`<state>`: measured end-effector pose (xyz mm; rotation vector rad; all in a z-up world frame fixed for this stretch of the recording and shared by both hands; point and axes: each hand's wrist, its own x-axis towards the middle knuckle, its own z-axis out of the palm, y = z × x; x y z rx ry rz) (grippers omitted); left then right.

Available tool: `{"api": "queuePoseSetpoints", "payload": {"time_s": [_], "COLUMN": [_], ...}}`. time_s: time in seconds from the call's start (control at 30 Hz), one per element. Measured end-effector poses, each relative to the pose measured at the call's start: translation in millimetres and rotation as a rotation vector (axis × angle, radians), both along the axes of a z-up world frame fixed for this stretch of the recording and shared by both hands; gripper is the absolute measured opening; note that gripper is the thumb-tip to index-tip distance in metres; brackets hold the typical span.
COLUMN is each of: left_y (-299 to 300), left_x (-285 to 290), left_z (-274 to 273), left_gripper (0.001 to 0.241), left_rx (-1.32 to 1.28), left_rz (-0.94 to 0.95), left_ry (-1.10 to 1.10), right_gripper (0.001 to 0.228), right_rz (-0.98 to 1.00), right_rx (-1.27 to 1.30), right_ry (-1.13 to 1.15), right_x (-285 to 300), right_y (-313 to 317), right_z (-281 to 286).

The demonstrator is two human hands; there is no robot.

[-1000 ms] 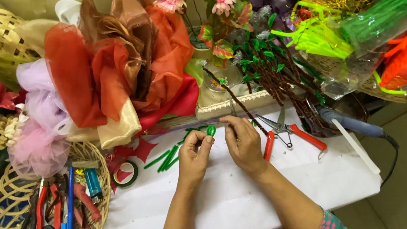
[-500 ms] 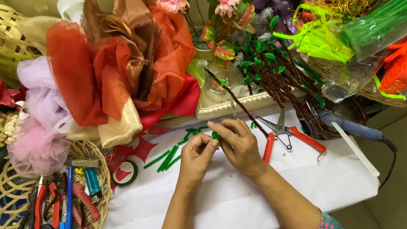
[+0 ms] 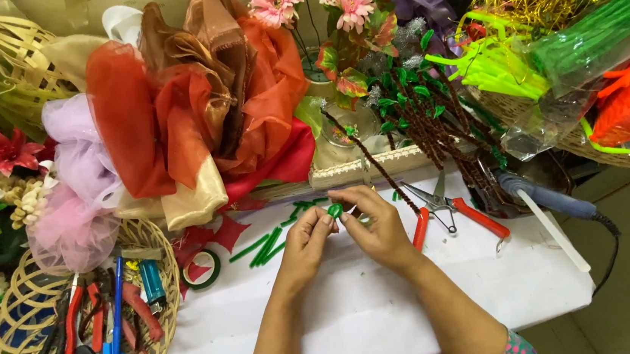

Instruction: The person uses a hot glue gun to attach small green plastic leaves to a brown pipe cleaner stem. They then use scissors to trim the excess length of the pipe cleaner. The workspace is cluttered with various crafting materials, including artificial flowers and ribbons.

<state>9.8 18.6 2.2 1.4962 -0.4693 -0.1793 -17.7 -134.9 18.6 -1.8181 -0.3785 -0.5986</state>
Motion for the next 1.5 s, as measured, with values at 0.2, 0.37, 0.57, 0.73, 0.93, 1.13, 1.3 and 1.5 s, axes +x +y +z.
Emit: {"api": "queuePoseSetpoints", "payload": {"time_s": [0.2,0.37,0.57,0.73,0.93,1.13,1.3,1.5], "left_y": [1.1,-2.6,-4.6,-5.3,-4.2,0.1,0.0,-4.1], "left_x": [1.6,-2.9,-6.6,-7.7,-5.4,-4.3,-3.1,-5.5], "left_z": [-6.0,-4.7,-0.5,3.7,2.6,3.1,-1.4,-4.9], "left_gripper": [0.025,0.026,0.026,0.025,0.023,0.023,0.022,0.023], "left_rx": [-0.053,-0.099,-0.116,-0.121,-0.107,-0.095,-0.105,-0.126], "left_rz": [-0.072,-0.098,-0.099,-0.089,-0.052,0.029,-0.026,-0.056], "left_ry": [0.038,0.069,0.085,0.107,0.102,0.06,0.09,0.117], "right_gripper": [0.03,0.025,0.021,0.019,0.024,0.033,0.029,0.02], "right_rz": [0.265,0.292,0.263,0.238,0.251,0.196,0.304,0.304], "right_rx": [0.345,0.429,0.488,0.508,0.475,0.3,0.266,0.341], "right_ry": [0.269,0.285,0.318,0.319,0.315,0.254,0.249,0.253], "right_x": [-1.2,2.1,2.9,7.0,0.2,-3.6,1.6,9.5], "right_y": [-9.8,-14.1,-13.0,-13.1,-9.4,-6.5,-11.4,-13.3], "right_z": [-5.5,-10.7,-17.4,-22.3,-1.7,4.0,-7.8,-28.7]}}
